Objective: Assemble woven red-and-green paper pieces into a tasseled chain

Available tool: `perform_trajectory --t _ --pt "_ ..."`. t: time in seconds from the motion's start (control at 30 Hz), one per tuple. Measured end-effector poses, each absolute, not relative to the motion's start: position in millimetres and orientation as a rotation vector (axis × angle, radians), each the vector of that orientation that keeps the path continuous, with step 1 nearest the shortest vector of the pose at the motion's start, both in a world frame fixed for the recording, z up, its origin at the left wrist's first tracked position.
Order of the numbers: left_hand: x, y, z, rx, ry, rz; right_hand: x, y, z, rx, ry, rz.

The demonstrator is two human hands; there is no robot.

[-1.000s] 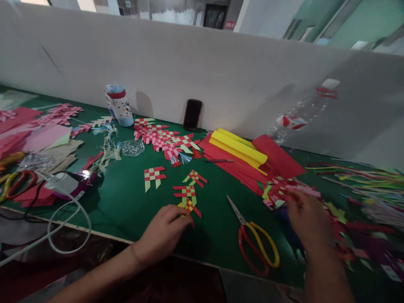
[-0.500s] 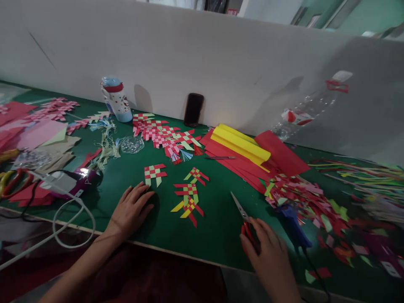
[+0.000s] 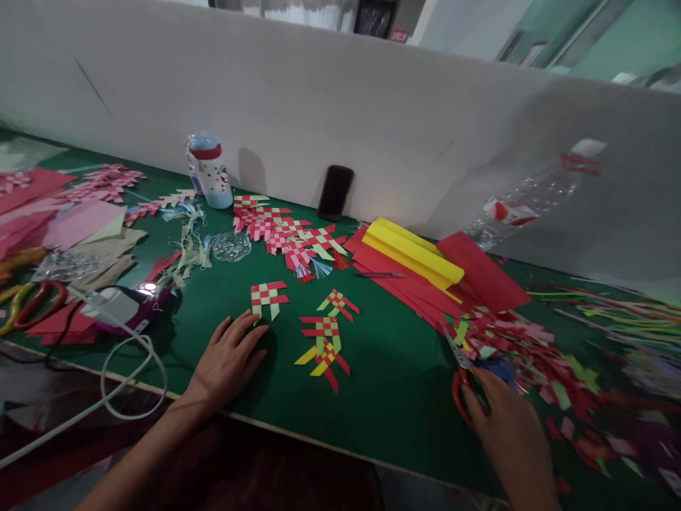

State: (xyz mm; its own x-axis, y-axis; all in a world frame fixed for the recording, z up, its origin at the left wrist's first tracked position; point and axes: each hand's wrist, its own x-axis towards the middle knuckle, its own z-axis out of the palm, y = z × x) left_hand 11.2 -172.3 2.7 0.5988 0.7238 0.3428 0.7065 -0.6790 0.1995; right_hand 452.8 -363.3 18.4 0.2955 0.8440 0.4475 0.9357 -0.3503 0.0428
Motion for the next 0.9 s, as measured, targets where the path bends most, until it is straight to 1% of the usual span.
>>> perform_trajectory --t 0.1,0.13,0.17,0.3,0.4,0.5,0.57,0.7,0.83,0.9 --pt "12 -173 3 2.821 1.242 0.581 432 -342 34 -2.321 -1.627 -0.711" --pt "13 -174 4 2.839 1.237 0.562 414 -333 38 -2.266 -1.639 -0.702" --pt "13 -174 4 2.855 1.229 0.544 392 -323 41 -2.196 -1.667 -0.651" --pt "14 -174 5 2.895 1.207 0.496 296 -287 41 -1.959 -1.929 -0.208" --pt "14 -175 6 2.902 1.201 0.482 257 -272 32 -1.971 -2.008 -0.101" --pt "15 -175 7 2.882 1.205 0.485 260 -263 26 -1.797 -2.162 -0.024" --pt "16 -175 8 2.857 1.215 0.489 272 -261 25 -1.717 -2.167 -0.058" --pt "17 -176 9 2.834 1.227 0.504 283 -268 26 -1.814 -1.994 -0.21" --pt "18 -176 8 2.857 1.233 0.483 289 -289 25 -1.914 -2.046 -0.21" --pt "17 -177 8 2.877 1.23 0.475 301 -297 26 -1.964 -1.999 -0.268"
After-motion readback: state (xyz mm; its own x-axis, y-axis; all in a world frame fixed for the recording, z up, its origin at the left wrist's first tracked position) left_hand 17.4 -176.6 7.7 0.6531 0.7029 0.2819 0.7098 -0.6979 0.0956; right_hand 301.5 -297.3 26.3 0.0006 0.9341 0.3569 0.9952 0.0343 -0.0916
